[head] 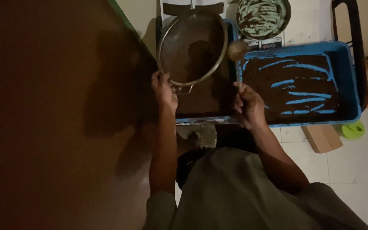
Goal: Sieving coffee grounds using a hand sieve and a spoon to separate fine particles.
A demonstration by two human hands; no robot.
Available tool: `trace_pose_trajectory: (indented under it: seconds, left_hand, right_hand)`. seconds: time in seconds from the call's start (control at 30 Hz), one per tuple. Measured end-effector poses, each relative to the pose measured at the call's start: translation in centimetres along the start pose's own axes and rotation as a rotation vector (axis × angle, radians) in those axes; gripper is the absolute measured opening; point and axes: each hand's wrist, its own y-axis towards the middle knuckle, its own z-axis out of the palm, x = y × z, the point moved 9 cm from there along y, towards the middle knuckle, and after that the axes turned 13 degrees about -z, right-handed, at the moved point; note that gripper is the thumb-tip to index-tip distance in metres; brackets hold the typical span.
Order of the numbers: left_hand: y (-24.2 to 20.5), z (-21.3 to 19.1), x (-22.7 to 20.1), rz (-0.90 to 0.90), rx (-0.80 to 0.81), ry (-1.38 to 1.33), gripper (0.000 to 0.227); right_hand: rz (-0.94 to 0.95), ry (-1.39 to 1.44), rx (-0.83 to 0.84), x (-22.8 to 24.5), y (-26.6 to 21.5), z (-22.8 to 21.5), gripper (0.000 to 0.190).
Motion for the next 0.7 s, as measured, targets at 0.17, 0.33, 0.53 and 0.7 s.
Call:
trace_pose_trajectory:
  seconds: [0.17,0.33,0.53,0.7]
  left_hand:
    - [-1.3,0.9,-1.8,-0.049,0.018,-0.08,0.026]
    - [-1.0,1.8,-1.3,-0.074,0.089,-0.082,0.032]
    - [-3.0,3.6,-1.1,-0.099,0.143,-0.008,0.031]
    - [-3.5,3.8,-1.9,-0.02,0.102,0.011,0.03]
  right_hand:
    - [-0.056,0.026,-0.108,1.7,0.5,-0.3,0.028]
    - [-0.046,0.116,-0.192,1.3,0.0,-0.3,0.028]
    - [0.063,0.066,-0.048,-0.4,-0.7,0.7,0.032]
    - [0.024,0.11,-0.118,0.1,0.1,-1.1,0.024]
